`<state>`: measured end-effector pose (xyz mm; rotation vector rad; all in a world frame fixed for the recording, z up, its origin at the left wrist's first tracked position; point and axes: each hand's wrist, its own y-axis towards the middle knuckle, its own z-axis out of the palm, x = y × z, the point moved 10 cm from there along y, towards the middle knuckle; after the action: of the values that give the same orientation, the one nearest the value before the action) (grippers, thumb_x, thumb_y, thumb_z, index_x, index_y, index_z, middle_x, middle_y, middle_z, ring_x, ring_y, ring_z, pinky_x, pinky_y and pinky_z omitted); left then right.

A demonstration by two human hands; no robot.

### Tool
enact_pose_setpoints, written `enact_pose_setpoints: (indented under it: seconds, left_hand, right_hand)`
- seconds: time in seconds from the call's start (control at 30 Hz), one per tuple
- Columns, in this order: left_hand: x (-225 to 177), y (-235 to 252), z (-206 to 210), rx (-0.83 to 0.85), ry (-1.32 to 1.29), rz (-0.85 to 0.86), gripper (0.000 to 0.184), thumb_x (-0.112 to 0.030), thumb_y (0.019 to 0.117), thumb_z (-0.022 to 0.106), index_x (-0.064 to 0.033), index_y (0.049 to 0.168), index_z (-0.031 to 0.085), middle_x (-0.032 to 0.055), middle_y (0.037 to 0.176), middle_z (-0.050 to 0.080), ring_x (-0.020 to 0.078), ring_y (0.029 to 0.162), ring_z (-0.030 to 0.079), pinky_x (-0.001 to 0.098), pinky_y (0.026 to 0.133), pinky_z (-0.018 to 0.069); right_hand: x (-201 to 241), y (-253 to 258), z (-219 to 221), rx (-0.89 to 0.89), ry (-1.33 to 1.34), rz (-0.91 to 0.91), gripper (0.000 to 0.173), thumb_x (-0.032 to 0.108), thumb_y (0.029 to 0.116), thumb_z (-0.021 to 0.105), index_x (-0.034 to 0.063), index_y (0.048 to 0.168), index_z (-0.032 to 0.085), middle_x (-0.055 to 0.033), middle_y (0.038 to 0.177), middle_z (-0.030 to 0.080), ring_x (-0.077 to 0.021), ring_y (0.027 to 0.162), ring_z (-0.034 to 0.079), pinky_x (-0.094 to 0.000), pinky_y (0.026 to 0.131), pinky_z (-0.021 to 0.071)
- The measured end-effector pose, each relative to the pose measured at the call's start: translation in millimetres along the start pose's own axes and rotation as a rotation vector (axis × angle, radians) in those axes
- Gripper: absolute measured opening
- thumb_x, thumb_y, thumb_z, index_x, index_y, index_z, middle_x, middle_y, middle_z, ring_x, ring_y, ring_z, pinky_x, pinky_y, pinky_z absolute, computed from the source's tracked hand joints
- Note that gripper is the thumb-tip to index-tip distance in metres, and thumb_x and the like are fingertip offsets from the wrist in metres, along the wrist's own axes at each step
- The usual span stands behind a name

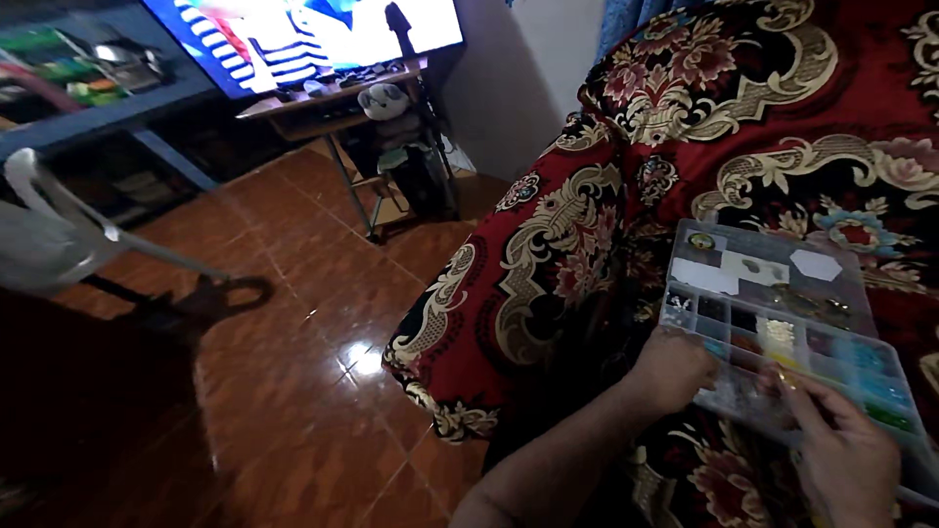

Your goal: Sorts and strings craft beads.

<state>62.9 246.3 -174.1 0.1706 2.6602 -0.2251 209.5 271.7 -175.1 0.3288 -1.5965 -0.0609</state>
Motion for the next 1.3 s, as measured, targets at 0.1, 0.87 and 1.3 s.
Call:
enact_pose_setpoints:
  seconds: [0.1,0.87,1.3]
  left_hand:
    - [-0.5,0.8,6.8,0.053,0.051,-0.025,0.021,-0.014,0.0962,0.069,-0.0047,0.114,0.075,0.0212,0.127,0.064,0.039,0.128,0.055,0.0572,0.111,0.0375]
    - [12.3,1.4,7.9,0.021,-0.029,-0.117,0.025,-0.021,0.1023,0.059,-0.0074,0.116,0.075,0.0172,0.123,0.069,0.035,0.124,0.059,0.0578,0.11,0.0358]
    - [21.9,-3.0,15.5,-0.072,-1.457,-0.197,0.016,-0.003,0.1034,0.053,-0.0021,0.112,0.066,0.0,0.097,0.07,0.0075,0.084,0.066,0.0258,0.079,0.0553]
  right_hand:
    - [3.6,-0.6,-3.6,-0.031,-0.094,-0.034,0.018,0.011,0.0986,0.061,-0.0026,0.102,0.072,-0.0005,0.092,0.073,0.0057,0.072,0.063,-0.0116,0.062,0.0517]
    - [3.6,-2.6,5.2,-0.048,0.026,0.096,0.014,0.005,0.0968,0.062,-0.0018,0.102,0.074,-0.0014,0.081,0.073,-0.005,0.068,0.068,-0.0205,0.065,0.0595]
    - [3.0,-8.3,14.2,-0.015,0.03,0.085,0.013,0.006,0.093,0.063,-0.0001,0.097,0.074,0.0009,0.076,0.07,-0.0037,0.062,0.065,-0.0189,0.059,0.0567]
